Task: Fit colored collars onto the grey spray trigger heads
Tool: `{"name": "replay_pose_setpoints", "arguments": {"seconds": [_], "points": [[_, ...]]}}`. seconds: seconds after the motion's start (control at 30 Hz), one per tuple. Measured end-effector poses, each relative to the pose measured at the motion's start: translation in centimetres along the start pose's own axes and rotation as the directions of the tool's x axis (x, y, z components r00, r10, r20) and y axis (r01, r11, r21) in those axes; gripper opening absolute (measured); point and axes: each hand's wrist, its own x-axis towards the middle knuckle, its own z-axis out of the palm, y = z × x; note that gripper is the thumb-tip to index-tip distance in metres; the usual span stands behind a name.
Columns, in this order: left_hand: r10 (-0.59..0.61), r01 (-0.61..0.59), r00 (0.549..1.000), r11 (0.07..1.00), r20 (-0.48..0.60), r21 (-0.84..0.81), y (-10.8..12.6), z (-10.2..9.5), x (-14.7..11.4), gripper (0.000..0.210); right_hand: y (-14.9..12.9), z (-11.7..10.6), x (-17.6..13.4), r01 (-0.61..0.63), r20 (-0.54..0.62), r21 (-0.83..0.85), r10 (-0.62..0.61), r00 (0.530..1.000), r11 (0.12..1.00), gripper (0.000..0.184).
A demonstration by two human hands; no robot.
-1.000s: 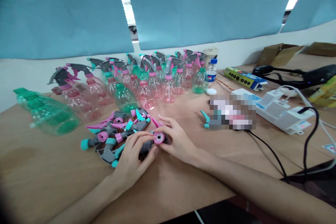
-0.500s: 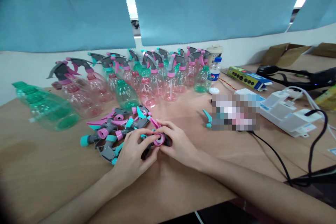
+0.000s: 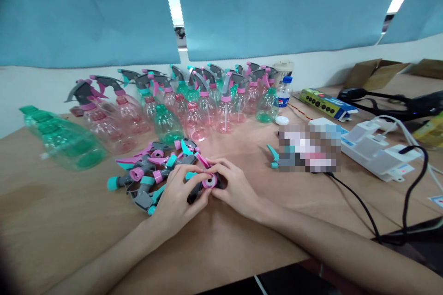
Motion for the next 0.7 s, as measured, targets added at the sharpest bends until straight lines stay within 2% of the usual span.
{"name": "replay_pose_setpoints", "arguments": {"seconds": [0.17, 0.3, 0.4, 0.57, 0.7], "points": [[-0.061, 0.064, 0.998, 0.989, 0.031, -0.135, 0.08, 0.01, -0.21, 0.016, -0.20, -0.02, -0.04, 0.017, 0.020, -0.011, -0.017, 1.000, 1.000, 0.026], [-0.095, 0.100, 0.994, 0.990, 0.045, -0.103, 0.20, -0.04, -0.37, 0.015, -0.27, -0.07, -0.05, 0.026, 0.019, -0.014, -0.026, 0.999, 1.000, 0.025], [-0.076, 0.076, 0.997, 0.994, 0.006, -0.072, 0.32, -0.13, -0.27, 0.015, -0.28, -0.09, -0.08, 0.025, 0.011, -0.013, -0.025, 1.000, 1.000, 0.025], [-0.062, 0.057, 0.997, 0.992, -0.042, -0.113, 0.54, -0.38, 0.02, 0.012, -0.29, -0.12, -0.15, 0.008, -0.005, -0.018, -0.008, 1.000, 1.000, 0.021], [-0.080, 0.077, 0.997, 0.989, -0.020, -0.124, 0.61, -0.39, -0.19, 0.016, -0.29, -0.15, -0.20, 0.019, 0.012, -0.012, -0.019, 1.000, 1.000, 0.021]]}}
